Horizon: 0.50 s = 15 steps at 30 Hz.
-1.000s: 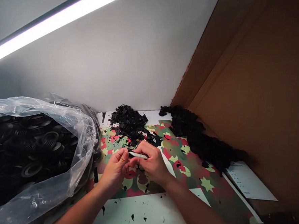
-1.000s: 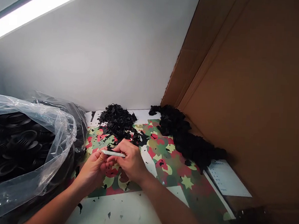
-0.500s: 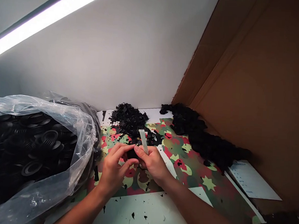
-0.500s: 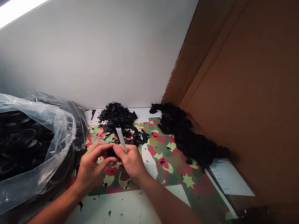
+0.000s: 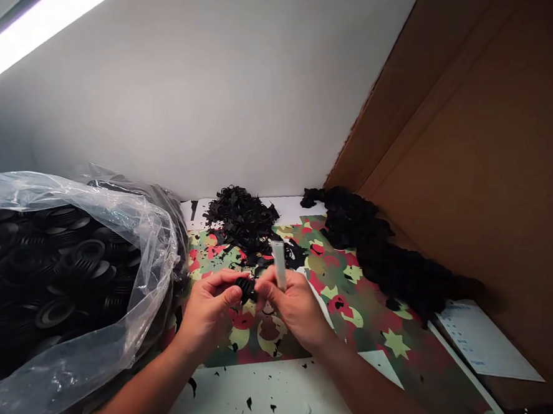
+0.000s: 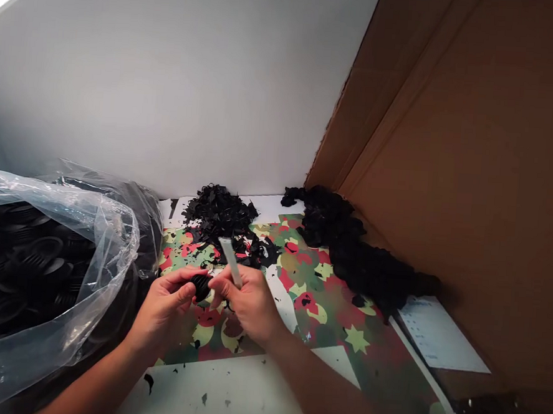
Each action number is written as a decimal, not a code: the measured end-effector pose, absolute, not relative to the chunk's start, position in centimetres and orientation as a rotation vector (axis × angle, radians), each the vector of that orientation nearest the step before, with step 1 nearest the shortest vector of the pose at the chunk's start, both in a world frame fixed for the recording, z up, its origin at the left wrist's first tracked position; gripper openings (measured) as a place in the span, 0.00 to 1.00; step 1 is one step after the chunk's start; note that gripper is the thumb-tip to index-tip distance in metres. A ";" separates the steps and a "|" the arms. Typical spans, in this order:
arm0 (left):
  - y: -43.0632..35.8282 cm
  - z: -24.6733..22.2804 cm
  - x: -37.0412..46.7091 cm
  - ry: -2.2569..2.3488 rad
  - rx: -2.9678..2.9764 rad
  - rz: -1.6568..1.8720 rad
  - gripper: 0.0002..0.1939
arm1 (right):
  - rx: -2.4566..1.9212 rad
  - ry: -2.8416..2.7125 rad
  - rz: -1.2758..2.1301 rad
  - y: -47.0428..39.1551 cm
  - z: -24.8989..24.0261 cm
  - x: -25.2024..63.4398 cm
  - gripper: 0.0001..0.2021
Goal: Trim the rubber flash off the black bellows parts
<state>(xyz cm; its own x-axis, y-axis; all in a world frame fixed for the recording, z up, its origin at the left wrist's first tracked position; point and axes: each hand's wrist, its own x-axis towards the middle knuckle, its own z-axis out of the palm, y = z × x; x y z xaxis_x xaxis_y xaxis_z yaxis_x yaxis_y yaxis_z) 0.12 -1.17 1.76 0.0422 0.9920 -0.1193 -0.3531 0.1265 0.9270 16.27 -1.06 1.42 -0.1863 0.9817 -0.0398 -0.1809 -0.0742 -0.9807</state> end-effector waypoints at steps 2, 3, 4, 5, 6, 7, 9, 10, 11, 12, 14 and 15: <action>-1.2 1.9 0.1 0.997 0.884 1.249 0.19 | -1.055 -1.106 1.250 -0.8 1.4 16.8 0.26; -1.2 2.0 0.0 1.005 0.901 1.236 0.19 | -1.055 -1.070 1.158 -0.7 1.4 17.1 0.26; -1.1 2.0 0.0 1.013 0.918 1.219 0.18 | -1.046 -1.051 1.081 -0.7 1.4 17.4 0.27; -1.1 2.0 -0.1 1.019 0.934 1.200 0.17 | -1.030 -1.053 1.020 -0.7 1.4 17.7 0.29; -1.1 2.0 -0.2 1.024 0.949 1.184 0.16 | -1.009 -1.073 0.981 -0.8 1.5 17.9 0.31; -1.1 2.0 -0.2 1.029 0.966 1.170 0.15 | -0.989 -1.105 0.977 -1.0 1.6 18.0 0.33; -1.2 1.9 -0.4 1.045 1.014 1.143 0.13 | -0.952 -1.186 1.049 -1.3 1.8 18.1 0.38; -1.2 1.9 -0.4 1.058 1.046 1.131 0.12 | -0.930 -1.236 1.087 -1.5 1.9 18.1 0.38; -1.3 2.0 -0.5 1.074 1.086 1.119 0.11 | -0.909 -1.295 1.103 -1.6 2.0 18.0 0.36; -1.3 2.0 -0.6 1.094 1.133 1.110 0.10 | -0.896 -1.356 1.094 -1.7 2.0 17.9 0.32; -1.5 2.1 -0.7 1.147 1.241 1.108 0.08 | -0.900 -1.437 1.047 -1.9 1.8 17.6 0.19; -1.6 2.2 -0.7 1.178 1.298 1.111 0.08 | -0.906 -1.449 1.033 -2.0 1.7 17.5 0.14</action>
<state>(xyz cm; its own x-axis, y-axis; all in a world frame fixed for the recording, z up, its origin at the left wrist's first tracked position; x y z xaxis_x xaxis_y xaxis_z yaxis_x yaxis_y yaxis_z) -0.71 -1.55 2.19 0.0968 0.9953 -0.0008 0.0582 -0.0049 0.9983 17.54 -1.97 1.66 -0.1222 0.9365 0.3287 -0.0058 0.3305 -0.9438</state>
